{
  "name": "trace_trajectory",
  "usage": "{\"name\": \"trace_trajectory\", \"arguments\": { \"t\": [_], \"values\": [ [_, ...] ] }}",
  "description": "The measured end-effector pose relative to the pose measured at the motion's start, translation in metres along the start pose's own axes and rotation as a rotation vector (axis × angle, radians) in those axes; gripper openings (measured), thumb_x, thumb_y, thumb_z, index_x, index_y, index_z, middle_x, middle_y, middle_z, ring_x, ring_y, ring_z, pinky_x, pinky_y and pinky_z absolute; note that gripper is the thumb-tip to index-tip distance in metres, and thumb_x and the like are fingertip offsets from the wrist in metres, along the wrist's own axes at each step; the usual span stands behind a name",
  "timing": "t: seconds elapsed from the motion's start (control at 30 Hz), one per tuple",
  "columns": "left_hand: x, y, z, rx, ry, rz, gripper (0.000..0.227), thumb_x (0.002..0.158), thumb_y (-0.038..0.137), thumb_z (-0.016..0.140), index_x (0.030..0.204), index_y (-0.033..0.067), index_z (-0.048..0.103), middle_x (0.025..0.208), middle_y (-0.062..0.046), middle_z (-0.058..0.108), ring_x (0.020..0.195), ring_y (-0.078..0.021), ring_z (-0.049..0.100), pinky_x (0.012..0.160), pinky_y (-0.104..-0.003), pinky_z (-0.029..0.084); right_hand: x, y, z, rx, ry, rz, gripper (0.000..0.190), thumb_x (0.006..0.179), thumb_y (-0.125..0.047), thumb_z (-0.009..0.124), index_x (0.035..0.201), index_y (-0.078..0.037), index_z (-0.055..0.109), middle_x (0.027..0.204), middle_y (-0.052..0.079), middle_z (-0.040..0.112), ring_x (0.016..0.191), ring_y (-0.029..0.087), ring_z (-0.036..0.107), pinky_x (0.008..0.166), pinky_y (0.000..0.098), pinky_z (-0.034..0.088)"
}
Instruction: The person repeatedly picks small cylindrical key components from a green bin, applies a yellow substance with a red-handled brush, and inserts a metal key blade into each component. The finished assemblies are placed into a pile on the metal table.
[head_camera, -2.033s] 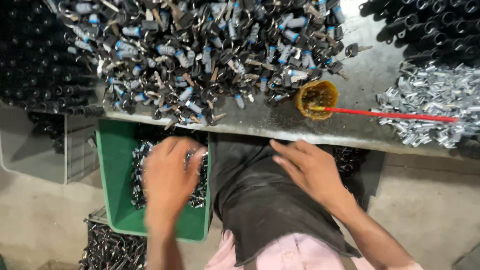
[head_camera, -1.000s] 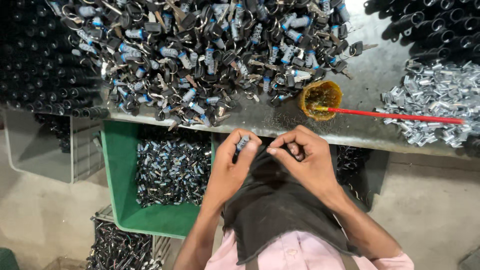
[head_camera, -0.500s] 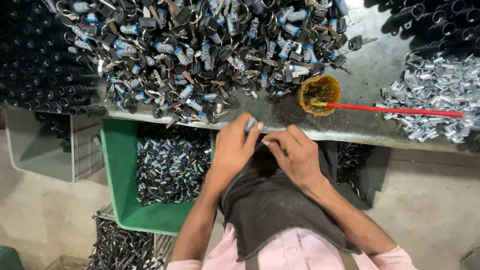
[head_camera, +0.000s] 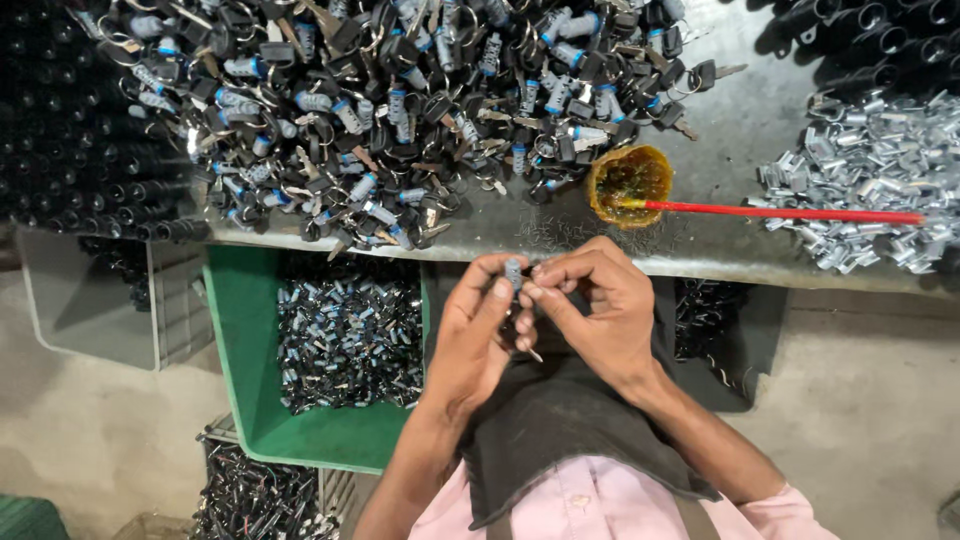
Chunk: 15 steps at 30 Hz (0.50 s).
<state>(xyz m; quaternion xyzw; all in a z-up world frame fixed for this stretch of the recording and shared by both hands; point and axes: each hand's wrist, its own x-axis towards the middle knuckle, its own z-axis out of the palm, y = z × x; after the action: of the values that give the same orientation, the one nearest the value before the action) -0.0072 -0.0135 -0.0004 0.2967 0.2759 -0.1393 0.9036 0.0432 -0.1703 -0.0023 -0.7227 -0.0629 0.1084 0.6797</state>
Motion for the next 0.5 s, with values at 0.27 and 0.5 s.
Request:
{"name": "trace_trajectory", "arguments": {
  "t": [0.27,0.5],
  "values": [
    [-0.009,-0.003,0.006,0.087,-0.009,0.01,0.022,0.106,0.018,0.059,0.125,0.0062,0.059,0.109,0.0,0.062,0.086,-0.0088,0.055,0.067,-0.025,0.048,-0.004,-0.017,-0.001,0.042,0.02,0.055,0.014,0.087,0.008,0.078,0.096,0.002,0.071,0.102,0.008,0.066,0.088,0.008,0.059,0.079,0.0222,0.053],
    [-0.005,0.004,0.006,0.122,-0.095,-0.05,0.027,0.108,0.019,0.062,0.126,-0.0016,0.065,0.101,-0.004,0.065,0.081,-0.0087,0.055,0.068,-0.026,0.049,-0.016,0.006,-0.019,0.374,-0.074,0.199,0.034,0.089,0.01,0.079,0.112,-0.003,0.056,0.106,0.004,0.057,0.094,0.01,0.06,0.081,0.0227,0.052]
  ]
}}
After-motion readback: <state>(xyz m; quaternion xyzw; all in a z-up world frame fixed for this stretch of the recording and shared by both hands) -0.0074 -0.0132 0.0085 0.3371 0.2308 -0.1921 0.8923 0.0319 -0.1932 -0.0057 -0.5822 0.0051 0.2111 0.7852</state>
